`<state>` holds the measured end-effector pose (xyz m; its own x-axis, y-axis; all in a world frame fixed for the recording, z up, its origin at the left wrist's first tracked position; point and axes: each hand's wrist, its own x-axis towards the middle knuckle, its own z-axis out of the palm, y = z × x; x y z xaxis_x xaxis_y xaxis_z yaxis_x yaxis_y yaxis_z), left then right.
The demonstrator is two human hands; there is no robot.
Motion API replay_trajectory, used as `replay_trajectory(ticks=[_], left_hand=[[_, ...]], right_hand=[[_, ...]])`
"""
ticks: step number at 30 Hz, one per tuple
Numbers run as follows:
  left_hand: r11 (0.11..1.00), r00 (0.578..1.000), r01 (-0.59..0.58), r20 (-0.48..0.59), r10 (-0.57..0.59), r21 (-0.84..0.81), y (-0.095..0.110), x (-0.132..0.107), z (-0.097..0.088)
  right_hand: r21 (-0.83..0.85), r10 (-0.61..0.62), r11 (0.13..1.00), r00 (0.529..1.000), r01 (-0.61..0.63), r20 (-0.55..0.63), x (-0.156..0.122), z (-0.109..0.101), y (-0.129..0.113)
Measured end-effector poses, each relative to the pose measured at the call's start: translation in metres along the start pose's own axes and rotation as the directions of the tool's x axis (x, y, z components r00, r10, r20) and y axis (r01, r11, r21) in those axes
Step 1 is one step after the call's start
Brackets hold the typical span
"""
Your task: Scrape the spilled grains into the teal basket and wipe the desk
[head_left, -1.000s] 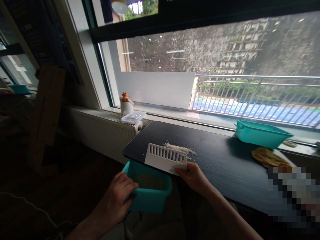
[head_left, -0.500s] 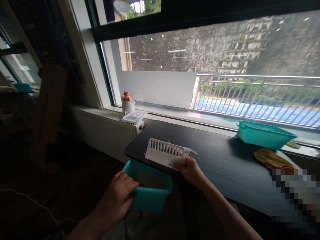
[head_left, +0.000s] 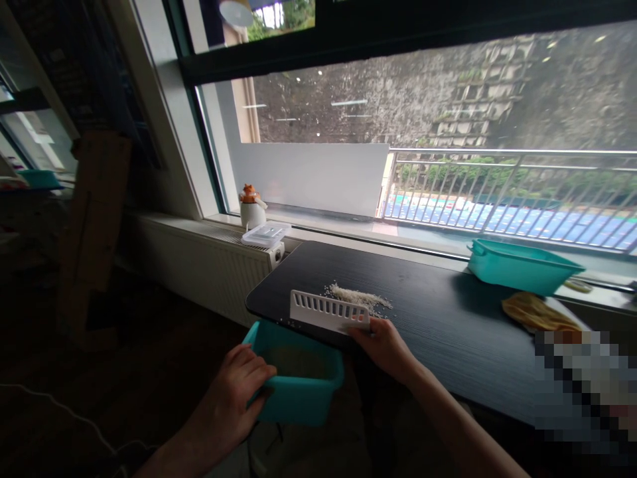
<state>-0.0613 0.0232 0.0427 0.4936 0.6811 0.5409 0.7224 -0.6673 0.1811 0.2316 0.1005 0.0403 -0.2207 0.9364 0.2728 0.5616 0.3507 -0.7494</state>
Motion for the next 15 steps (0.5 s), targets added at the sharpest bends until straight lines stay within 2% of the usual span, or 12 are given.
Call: replay_trajectory(ticks=[5,8,11,15], left_hand=[[0.999,0.999,-0.008,0.031,0.01,-0.05,0.014,0.007,0.006],[0.998,0.999,-0.025,0.043,0.028,-0.065,0.022,0.013,0.012],[0.996,0.997,-0.038,0.057,0.043,-0.079,0.027,0.017,0.017],[0.995,0.996,-0.052,0.071,0.058,-0.083,0.028,0.018,0.02]], right_hand=[[0.003,0.054,0.998,0.975,-0.055,-0.215,-0.001,-0.049,0.044],[-0.014,0.093,0.995,0.953,-0.102,-0.289,0.004,-0.071,0.066],[-0.025,0.116,0.991,0.943,-0.13,-0.313,0.009,-0.076,0.078],[-0.001,0.111,0.993,0.958,-0.115,-0.263,0.017,-0.062,0.074]])
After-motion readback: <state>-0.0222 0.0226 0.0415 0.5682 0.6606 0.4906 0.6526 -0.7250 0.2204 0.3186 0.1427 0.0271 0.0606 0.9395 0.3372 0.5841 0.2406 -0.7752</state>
